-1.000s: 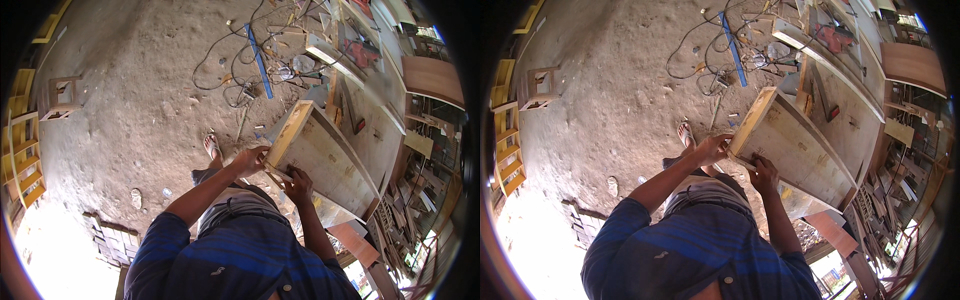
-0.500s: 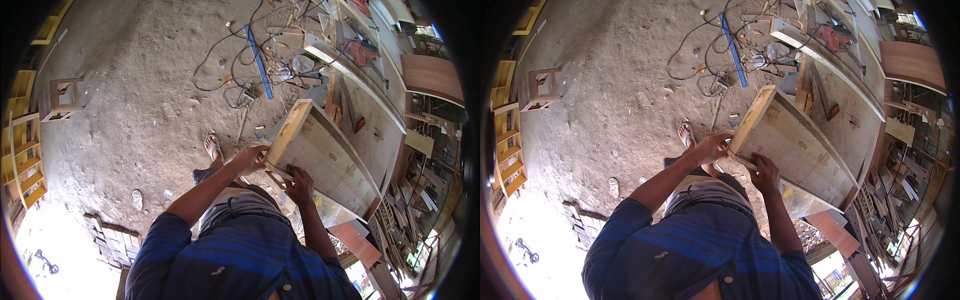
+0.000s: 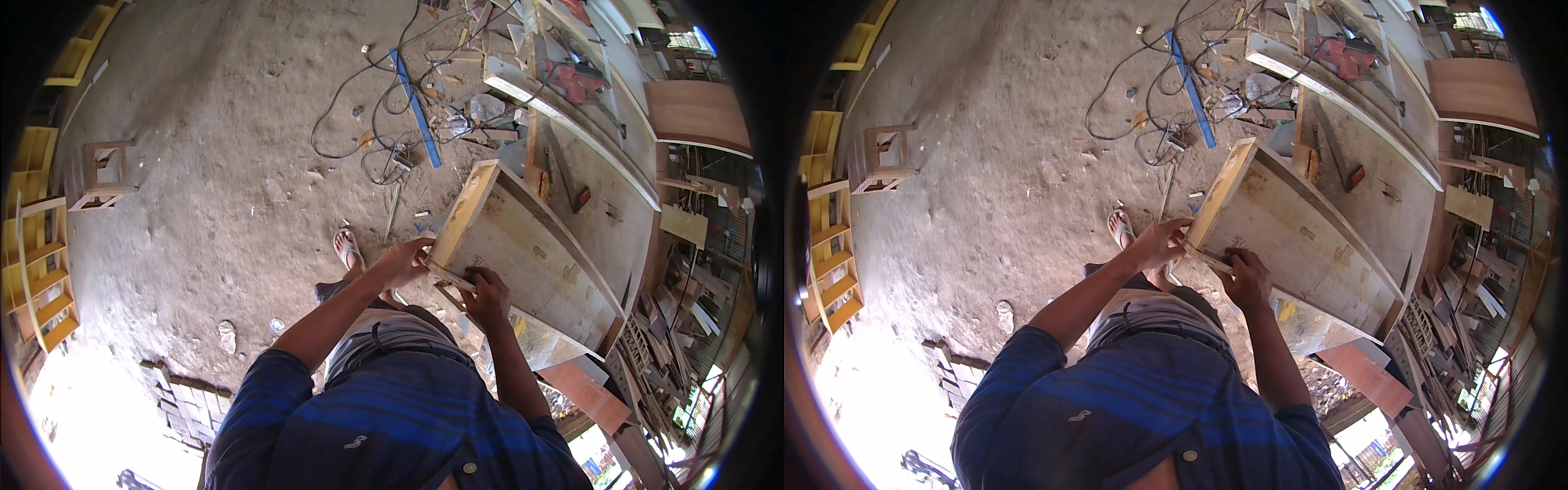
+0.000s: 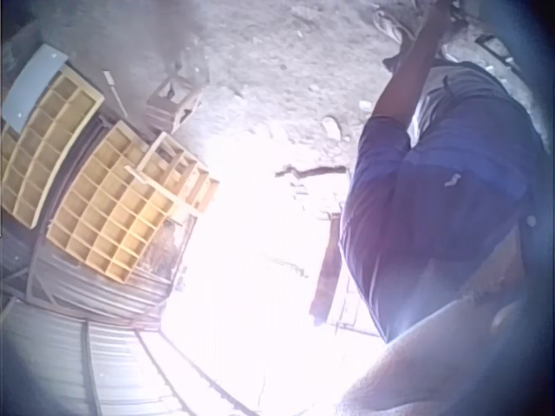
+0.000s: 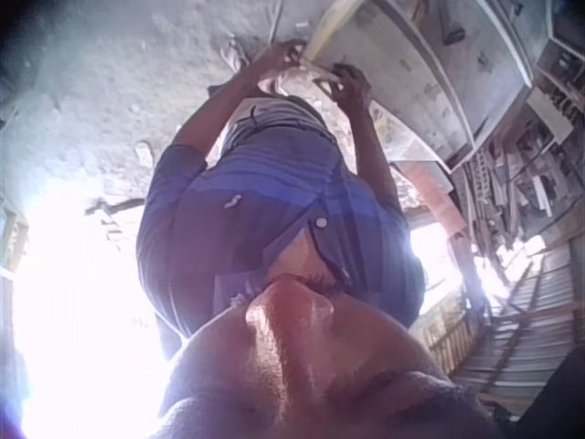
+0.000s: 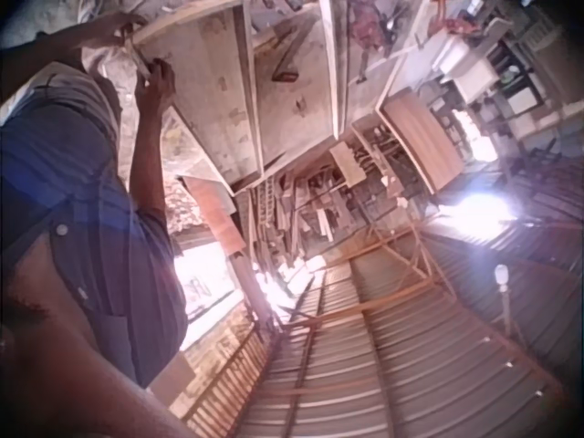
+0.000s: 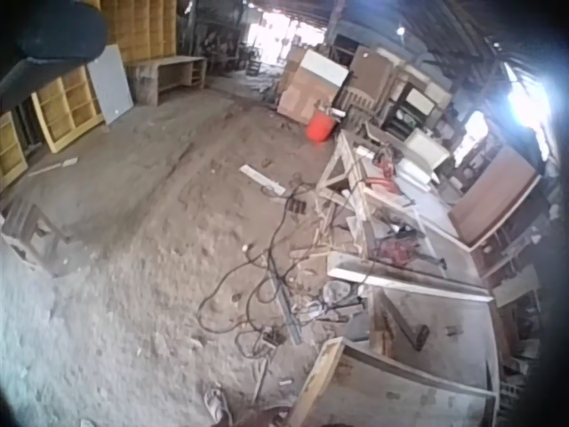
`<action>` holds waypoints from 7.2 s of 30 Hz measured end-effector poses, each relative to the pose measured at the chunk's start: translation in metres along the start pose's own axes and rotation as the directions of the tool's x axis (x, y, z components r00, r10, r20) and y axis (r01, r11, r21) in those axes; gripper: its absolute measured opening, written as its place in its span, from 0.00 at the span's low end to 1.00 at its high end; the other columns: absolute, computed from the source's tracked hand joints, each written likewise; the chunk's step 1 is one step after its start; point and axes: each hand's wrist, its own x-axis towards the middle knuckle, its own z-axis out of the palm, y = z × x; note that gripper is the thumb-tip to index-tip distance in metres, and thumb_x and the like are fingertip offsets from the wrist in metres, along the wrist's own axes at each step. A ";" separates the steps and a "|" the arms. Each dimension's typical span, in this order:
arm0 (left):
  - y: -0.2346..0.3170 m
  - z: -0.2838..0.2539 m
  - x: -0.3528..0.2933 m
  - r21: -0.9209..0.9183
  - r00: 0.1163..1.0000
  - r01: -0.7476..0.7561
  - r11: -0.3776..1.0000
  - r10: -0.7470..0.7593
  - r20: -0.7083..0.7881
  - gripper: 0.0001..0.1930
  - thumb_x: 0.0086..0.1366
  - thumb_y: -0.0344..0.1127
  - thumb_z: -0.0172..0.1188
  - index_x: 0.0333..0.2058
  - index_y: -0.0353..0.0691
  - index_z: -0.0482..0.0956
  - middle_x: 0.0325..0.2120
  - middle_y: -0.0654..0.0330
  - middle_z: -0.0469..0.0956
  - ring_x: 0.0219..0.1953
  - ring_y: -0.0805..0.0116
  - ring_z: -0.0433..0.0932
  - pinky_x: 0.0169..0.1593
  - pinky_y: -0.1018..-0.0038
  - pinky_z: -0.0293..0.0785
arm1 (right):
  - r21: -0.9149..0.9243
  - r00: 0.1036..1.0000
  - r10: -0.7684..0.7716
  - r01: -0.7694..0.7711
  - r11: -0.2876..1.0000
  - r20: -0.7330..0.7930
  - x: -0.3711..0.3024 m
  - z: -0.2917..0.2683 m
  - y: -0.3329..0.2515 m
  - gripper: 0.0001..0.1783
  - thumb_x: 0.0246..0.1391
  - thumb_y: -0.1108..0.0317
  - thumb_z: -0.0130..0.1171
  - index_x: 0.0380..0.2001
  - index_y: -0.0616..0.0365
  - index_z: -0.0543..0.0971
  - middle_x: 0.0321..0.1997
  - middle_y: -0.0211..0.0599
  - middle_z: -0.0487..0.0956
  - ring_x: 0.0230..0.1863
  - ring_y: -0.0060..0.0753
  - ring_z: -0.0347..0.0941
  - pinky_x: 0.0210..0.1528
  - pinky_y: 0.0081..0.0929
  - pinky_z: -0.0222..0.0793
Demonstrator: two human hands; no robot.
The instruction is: The person prepares a circular saw by plugging it in and adjusting the blade depth, then cuts a wooden plank on a workbench. They subsequently use a hand saw to cut a smaller piece of wood and fit it into a wooden frame structure, assembling the components by hand.
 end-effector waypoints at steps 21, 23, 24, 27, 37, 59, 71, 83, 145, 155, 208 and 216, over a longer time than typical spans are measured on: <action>-0.004 0.017 -0.056 -0.634 0.897 0.436 0.638 -0.248 0.367 0.22 0.79 0.47 0.55 0.52 0.30 0.79 0.44 0.50 0.85 0.48 0.56 0.88 0.51 0.67 0.83 | 0.037 0.992 -0.012 0.017 0.999 -0.124 -0.048 0.007 -0.019 0.15 0.45 0.71 0.74 0.39 0.54 0.88 0.43 0.40 0.86 0.44 0.47 0.85 0.44 0.41 0.82; -0.001 0.020 -0.057 -0.725 0.899 0.438 0.531 -0.243 0.364 0.20 0.77 0.46 0.59 0.49 0.30 0.80 0.42 0.48 0.86 0.45 0.57 0.88 0.49 0.66 0.83 | 0.041 0.988 -0.009 0.016 0.999 -0.153 -0.053 0.005 -0.020 0.15 0.44 0.72 0.74 0.39 0.53 0.88 0.43 0.39 0.86 0.44 0.46 0.84 0.46 0.41 0.81; 0.001 0.021 -0.058 -0.765 0.900 0.437 0.474 -0.242 0.364 0.20 0.75 0.46 0.61 0.48 0.31 0.80 0.41 0.48 0.86 0.44 0.57 0.88 0.49 0.65 0.84 | 0.039 0.987 -0.007 0.013 0.999 -0.160 -0.055 0.003 -0.021 0.16 0.44 0.71 0.75 0.40 0.53 0.88 0.42 0.39 0.86 0.45 0.46 0.84 0.48 0.42 0.80; 0.003 0.022 -0.054 -0.745 0.887 0.461 0.482 -0.270 0.375 0.18 0.74 0.43 0.61 0.47 0.30 0.80 0.39 0.46 0.85 0.42 0.56 0.88 0.48 0.65 0.84 | 0.039 0.981 0.013 -0.006 0.999 -0.193 -0.057 -0.009 -0.026 0.17 0.45 0.70 0.76 0.42 0.53 0.87 0.41 0.38 0.86 0.46 0.47 0.82 0.55 0.46 0.76; 0.006 0.027 -0.049 -0.732 0.869 0.487 0.476 -0.343 0.356 0.16 0.75 0.41 0.58 0.47 0.30 0.80 0.36 0.49 0.83 0.33 0.61 0.85 0.43 0.67 0.83 | 0.096 0.618 0.429 -0.496 0.863 -0.659 -0.157 -0.016 0.023 0.36 0.54 0.57 0.76 0.63 0.60 0.75 0.71 0.55 0.66 0.71 0.54 0.64 0.73 0.52 0.58; 0.109 0.007 -0.082 -0.552 0.988 0.150 0.820 -0.147 0.051 0.20 0.69 0.41 0.61 0.52 0.31 0.77 0.44 0.57 0.82 0.47 0.68 0.80 0.56 0.71 0.74 | 0.838 0.335 0.922 0.546 -0.022 -0.194 -0.145 -0.053 0.080 0.34 0.58 0.77 0.57 0.67 0.69 0.63 0.58 0.58 0.78 0.56 0.54 0.81 0.62 0.44 0.77; 0.151 0.091 -0.075 -0.465 0.987 -0.026 0.885 -0.051 -0.153 0.27 0.75 0.44 0.59 0.64 0.30 0.69 0.54 0.50 0.80 0.52 0.62 0.81 0.58 0.64 0.76 | 0.950 0.285 0.954 0.313 0.000 -0.094 -0.024 -0.116 0.293 0.13 0.54 0.63 0.67 0.32 0.64 0.82 0.31 0.37 0.79 0.30 0.32 0.77 0.32 0.30 0.72; 0.077 0.069 -0.167 -0.499 0.812 0.021 0.866 -0.306 -0.497 0.23 0.77 0.41 0.57 0.62 0.31 0.73 0.52 0.51 0.82 0.49 0.65 0.82 0.56 0.67 0.77 | 0.997 0.546 0.834 -0.044 -0.067 0.080 0.119 -0.111 0.440 0.22 0.62 0.58 0.66 0.55 0.55 0.75 0.47 0.43 0.79 0.44 0.40 0.80 0.48 0.42 0.86; -0.057 -0.657 0.237 0.401 0.664 0.745 0.533 -0.648 -0.372 0.20 0.66 0.55 0.61 0.43 0.46 0.89 0.41 0.50 0.87 0.48 0.47 0.85 0.53 0.55 0.80 | 0.885 0.977 0.188 0.000 0.466 -0.099 0.807 -0.190 -0.024 0.21 0.63 0.60 0.70 0.51 0.66 0.81 0.45 0.41 0.86 0.46 0.28 0.82 0.52 0.29 0.77; 0.049 -0.916 0.609 0.609 0.922 0.383 0.694 -0.248 -0.298 0.17 0.67 0.49 0.56 0.46 0.50 0.89 0.45 0.51 0.86 0.51 0.48 0.84 0.56 0.56 0.79 | 0.720 0.808 0.542 -0.233 0.653 -0.230 0.954 -0.276 0.046 0.23 0.60 0.54 0.73 0.42 0.65 0.81 0.41 0.44 0.87 0.44 0.35 0.85 0.48 0.33 0.79; 0.147 -1.019 0.828 0.556 0.750 0.652 0.515 -0.541 -0.380 0.27 0.62 0.65 0.64 0.39 0.46 0.91 0.37 0.53 0.89 0.42 0.52 0.87 0.49 0.59 0.81 | -0.579 0.181 0.982 -0.797 0.175 0.048 1.230 -0.409 0.500 0.42 0.40 0.54 0.78 0.62 0.46 0.78 0.67 0.32 0.80 0.60 0.39 0.82 0.51 0.49 0.86; 0.127 -1.045 0.855 0.487 0.639 0.759 0.431 -0.633 -0.436 0.32 0.62 0.72 0.61 0.39 0.45 0.91 0.42 0.49 0.88 0.49 0.47 0.85 0.55 0.56 0.80 | -0.259 0.156 0.962 -0.961 0.096 -0.223 1.224 -0.428 0.384 0.46 0.42 0.64 0.76 0.67 0.44 0.69 0.69 0.39 0.75 0.70 0.42 0.73 0.72 0.37 0.68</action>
